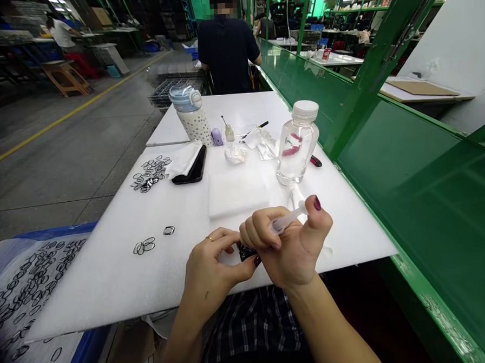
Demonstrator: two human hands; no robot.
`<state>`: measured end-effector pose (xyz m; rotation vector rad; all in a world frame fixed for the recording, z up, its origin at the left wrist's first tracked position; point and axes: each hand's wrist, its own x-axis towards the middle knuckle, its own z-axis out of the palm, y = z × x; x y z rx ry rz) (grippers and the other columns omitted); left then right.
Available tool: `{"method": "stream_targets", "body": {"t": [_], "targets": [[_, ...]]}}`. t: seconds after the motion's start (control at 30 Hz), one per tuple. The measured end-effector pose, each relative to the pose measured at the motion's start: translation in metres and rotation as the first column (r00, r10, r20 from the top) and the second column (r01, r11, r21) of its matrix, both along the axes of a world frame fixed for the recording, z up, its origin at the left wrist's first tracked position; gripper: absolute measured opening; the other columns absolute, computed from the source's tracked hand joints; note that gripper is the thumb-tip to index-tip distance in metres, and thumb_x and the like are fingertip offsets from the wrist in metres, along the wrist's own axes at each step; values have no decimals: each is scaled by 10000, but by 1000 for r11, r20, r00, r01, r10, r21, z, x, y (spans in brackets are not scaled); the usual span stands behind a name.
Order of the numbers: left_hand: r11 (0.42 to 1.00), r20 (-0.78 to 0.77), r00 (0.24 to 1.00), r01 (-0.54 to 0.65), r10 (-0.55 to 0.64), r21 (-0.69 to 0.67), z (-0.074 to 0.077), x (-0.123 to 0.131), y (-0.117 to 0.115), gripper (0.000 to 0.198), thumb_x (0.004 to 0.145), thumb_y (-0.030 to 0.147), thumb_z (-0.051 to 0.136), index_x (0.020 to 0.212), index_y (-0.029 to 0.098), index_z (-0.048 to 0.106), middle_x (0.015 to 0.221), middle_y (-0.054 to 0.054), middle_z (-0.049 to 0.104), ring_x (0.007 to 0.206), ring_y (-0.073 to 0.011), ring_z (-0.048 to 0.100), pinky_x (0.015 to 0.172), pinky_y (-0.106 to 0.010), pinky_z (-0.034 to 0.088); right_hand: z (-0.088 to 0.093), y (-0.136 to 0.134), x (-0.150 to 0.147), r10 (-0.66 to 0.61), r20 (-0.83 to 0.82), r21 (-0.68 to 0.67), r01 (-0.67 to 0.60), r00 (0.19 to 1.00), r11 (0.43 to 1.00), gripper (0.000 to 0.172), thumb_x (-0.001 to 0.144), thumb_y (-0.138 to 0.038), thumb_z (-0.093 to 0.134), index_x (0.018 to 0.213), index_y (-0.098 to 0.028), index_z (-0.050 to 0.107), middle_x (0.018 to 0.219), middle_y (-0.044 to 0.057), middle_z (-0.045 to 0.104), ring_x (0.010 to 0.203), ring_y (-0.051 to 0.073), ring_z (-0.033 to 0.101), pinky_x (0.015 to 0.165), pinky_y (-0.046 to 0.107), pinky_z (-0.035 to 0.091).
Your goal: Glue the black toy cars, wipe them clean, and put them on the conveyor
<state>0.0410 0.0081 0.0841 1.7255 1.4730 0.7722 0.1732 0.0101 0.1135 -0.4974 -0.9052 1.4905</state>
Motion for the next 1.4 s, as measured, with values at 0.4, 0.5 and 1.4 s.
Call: {"method": "stream_targets", "body": {"t": [0.4,0.5,1.4], "targets": [[1000,-24,1000,6,-6,3,-1,-1,0,267,603,330,792,866,311,755,804,50,653,703,-148,541,642,-288,404,1,-2,-4,-53,43,5,53,998,999,701,758,-834,185,446,-213,271,427,-32,144,440,115,169,477,300,212],[1000,-19,1000,6,-6,2,0,0,0,266,609,325,789,872,316,755,807,49,655,712,-153,545,649,-289,410,2,-4,-4,-79,52,7,79,996,997,699,764,-831,187,451,-212,270,431,-31,148,443,114,166,475,297,203],[999,-12,999,33,-34,-15,-6,-4,0,318,628,392,790,931,308,739,896,50,674,741,-161,555,683,-314,438,35,-3,-8,-395,132,123,380,909,917,695,804,-827,294,502,-210,403,495,-14,300,490,133,327,522,324,303]]}}
